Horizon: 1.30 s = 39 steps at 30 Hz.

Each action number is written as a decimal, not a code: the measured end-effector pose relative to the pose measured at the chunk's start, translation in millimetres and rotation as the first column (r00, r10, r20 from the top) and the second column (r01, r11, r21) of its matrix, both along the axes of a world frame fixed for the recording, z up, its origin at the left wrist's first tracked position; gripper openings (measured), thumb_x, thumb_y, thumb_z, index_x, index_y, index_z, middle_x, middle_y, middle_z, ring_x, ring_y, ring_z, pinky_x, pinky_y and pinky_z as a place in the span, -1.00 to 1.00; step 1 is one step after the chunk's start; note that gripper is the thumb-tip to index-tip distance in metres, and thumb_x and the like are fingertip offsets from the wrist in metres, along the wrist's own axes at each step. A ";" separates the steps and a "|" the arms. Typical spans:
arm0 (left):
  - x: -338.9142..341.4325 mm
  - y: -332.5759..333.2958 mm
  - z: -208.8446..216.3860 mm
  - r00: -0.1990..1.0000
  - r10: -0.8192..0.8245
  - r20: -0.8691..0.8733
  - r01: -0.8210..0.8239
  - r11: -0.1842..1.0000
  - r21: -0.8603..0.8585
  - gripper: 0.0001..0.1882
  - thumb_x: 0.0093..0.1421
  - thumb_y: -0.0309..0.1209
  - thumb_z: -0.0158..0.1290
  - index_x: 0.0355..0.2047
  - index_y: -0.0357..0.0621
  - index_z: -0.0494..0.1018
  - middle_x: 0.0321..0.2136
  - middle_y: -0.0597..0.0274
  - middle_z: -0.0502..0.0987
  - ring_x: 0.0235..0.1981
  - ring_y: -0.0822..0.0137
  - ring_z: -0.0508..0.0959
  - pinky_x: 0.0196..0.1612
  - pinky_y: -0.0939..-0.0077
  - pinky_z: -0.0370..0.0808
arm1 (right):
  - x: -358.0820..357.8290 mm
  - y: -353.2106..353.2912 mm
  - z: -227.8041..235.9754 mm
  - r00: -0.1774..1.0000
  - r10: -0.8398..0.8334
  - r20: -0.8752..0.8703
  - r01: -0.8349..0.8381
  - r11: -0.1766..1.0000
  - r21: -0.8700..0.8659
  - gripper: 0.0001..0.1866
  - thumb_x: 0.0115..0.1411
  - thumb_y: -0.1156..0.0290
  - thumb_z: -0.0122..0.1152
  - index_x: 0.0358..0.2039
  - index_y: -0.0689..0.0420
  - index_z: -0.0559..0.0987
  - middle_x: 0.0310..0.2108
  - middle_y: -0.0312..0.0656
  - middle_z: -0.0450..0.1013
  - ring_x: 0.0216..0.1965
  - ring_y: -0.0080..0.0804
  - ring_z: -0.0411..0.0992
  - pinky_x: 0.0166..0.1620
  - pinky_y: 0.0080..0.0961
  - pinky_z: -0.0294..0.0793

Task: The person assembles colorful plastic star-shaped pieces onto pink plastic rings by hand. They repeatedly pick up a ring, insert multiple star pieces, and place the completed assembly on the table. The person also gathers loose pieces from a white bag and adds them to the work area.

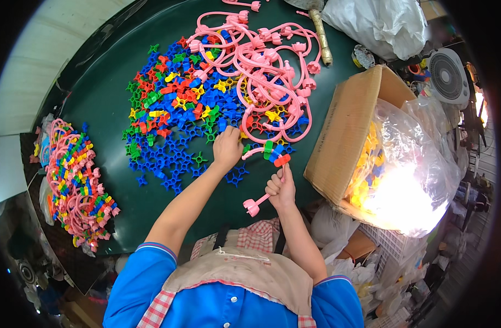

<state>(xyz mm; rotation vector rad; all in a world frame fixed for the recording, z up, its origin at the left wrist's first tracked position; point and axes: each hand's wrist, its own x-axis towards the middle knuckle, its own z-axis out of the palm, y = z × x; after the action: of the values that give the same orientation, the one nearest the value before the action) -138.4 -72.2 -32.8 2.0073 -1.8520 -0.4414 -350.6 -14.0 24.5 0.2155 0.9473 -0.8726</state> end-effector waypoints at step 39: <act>104.3 176.1 175.7 0.498 0.383 -0.778 0.105 0.864 0.493 -0.42 0.33 -0.24 0.09 0.29 -0.10 0.22 -0.58 0.48 0.26 -0.59 0.58 0.26 -0.51 0.66 0.19 | 53.4 27.7 -10.4 0.249 -0.033 -0.968 -0.880 0.410 -0.240 -0.71 0.25 0.37 0.18 -0.06 0.21 0.49 -0.21 -0.08 0.45 -0.25 -0.33 0.54 -0.31 -0.40 0.58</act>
<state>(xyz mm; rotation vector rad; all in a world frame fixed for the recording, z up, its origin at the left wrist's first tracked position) -34.1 103.9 142.9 1.6194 -0.9349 -1.6558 -297.2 13.7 14.0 -1.5578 1.3710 -0.6298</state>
